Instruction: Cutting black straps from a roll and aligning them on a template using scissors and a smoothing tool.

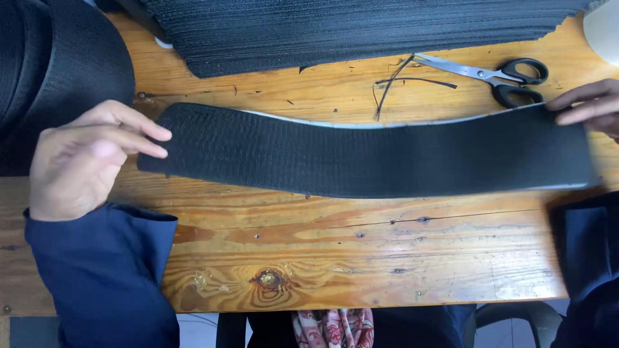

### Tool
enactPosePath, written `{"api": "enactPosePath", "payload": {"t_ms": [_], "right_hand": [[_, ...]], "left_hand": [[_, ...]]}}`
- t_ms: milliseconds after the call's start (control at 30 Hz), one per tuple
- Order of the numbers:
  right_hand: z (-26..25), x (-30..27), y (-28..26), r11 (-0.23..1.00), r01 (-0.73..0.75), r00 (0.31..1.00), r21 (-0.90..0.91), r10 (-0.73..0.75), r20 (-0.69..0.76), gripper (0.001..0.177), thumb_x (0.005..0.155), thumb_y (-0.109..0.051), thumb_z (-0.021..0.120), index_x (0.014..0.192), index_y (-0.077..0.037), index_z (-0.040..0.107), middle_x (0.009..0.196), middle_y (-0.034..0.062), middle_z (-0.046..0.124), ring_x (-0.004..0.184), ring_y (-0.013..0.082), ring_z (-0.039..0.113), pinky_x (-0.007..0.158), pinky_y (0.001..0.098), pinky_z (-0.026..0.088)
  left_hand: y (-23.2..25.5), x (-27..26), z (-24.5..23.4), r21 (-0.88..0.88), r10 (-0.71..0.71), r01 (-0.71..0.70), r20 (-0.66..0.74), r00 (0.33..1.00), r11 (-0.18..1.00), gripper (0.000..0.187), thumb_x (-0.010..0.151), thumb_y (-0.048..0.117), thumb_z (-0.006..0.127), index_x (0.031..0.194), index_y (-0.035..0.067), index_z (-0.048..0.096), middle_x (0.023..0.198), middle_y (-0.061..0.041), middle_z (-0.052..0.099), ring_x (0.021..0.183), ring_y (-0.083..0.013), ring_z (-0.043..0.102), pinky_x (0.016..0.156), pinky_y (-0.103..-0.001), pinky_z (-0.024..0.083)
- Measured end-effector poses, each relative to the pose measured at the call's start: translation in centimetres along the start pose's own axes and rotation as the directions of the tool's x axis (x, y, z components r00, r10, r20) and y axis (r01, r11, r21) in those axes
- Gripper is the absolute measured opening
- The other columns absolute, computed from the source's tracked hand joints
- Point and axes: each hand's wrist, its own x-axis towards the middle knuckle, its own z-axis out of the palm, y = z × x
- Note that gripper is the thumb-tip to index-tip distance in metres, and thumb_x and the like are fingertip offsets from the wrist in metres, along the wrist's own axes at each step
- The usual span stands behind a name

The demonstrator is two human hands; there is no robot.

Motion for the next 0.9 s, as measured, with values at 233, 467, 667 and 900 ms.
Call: {"api": "enactPosePath", "payload": {"t_ms": [233, 467, 667, 900], "right_hand": [[6.8, 3.8, -16.5, 0.963, -0.083, 0.915, 0.255, 0.175, -0.363, 0.046, 0.083, 0.003, 0.069, 0.127, 0.0, 0.056, 0.148, 0.0137, 0.047, 0.087, 0.0205, 0.052, 0.092, 0.032, 0.049], [7.5, 5.5, -20.6, 0.95, -0.169, 0.927, 0.263, 0.244, -0.285, 0.054, 0.084, 0.007, 0.065, 0.139, 0.006, 0.06, 0.131, 0.0159, 0.057, 0.097, 0.0245, 0.058, 0.085, 0.0334, 0.046], [7.5, 6.0, -21.7, 0.953, -0.183, 0.922, 0.241, 0.252, -0.295, 0.052, 0.087, 0.004, 0.064, 0.139, 0.005, 0.062, 0.134, 0.0156, 0.05, 0.113, 0.0238, 0.056, 0.096, 0.0307, 0.047], [7.5, 6.2, -22.9, 0.979, -0.117, 0.943, 0.166, 0.162, -0.291, 0.053, 0.079, 0.005, 0.073, 0.132, -0.003, 0.069, 0.127, 0.0106, 0.06, 0.095, 0.0165, 0.055, 0.079, 0.0236, 0.042]], "left_hand": [[-0.2, 1.2, 1.7, 0.162, -0.276, 0.254, 0.134, 0.952, 0.954, 0.067, 0.082, -0.006, 0.076, 0.143, 0.006, 0.053, 0.12, -0.009, 0.047, 0.061, -0.0084, 0.045, 0.063, -0.02, 0.043], [-0.6, 1.5, 1.9, 0.359, -0.409, 0.324, 0.192, 0.892, 0.875, 0.092, 0.076, 0.003, 0.08, 0.157, 0.021, 0.041, 0.146, -0.004, 0.048, 0.062, -0.0103, 0.053, 0.08, -0.026, 0.057], [-1.7, 1.1, 1.7, 0.375, -0.435, 0.355, 0.156, 0.887, 0.857, 0.101, 0.074, 0.003, 0.082, 0.161, 0.023, 0.037, 0.141, -0.006, 0.044, 0.062, -0.0123, 0.056, 0.08, -0.026, 0.057], [-0.2, 1.9, 1.8, 0.404, -0.67, 0.571, 0.158, 0.726, 0.714, 0.091, 0.075, 0.006, 0.085, 0.154, 0.032, 0.049, 0.113, -0.004, 0.045, 0.073, -0.0177, 0.066, 0.086, -0.028, 0.058]]}}
